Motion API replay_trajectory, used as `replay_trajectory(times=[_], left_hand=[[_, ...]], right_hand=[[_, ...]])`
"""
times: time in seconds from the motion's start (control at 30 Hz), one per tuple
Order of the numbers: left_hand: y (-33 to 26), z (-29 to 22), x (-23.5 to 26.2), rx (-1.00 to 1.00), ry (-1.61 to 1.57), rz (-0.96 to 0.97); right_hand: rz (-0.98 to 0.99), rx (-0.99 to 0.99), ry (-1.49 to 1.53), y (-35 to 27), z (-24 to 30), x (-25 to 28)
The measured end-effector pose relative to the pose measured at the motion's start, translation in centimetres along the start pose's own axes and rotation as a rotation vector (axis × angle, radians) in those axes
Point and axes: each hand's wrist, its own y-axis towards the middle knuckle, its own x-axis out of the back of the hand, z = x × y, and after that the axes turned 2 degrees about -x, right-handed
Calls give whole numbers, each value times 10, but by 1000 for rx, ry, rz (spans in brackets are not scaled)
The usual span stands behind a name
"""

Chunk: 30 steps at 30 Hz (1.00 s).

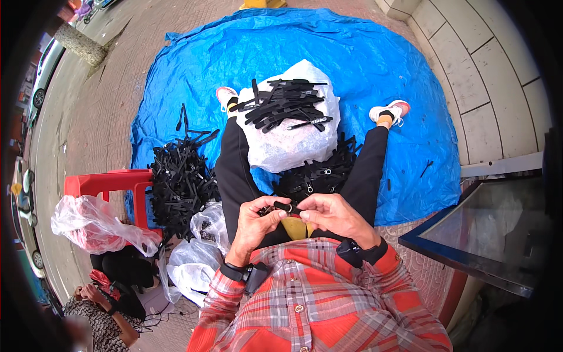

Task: Assembling black straps or velcro components for footwear while sitting on a tarp.

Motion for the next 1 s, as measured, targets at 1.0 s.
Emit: replay_trajectory(times=[1.0], left_hand=[[18,8,-20,-146,267,-269]], right_hand=[[-546,569,-510,40,-19,-30]])
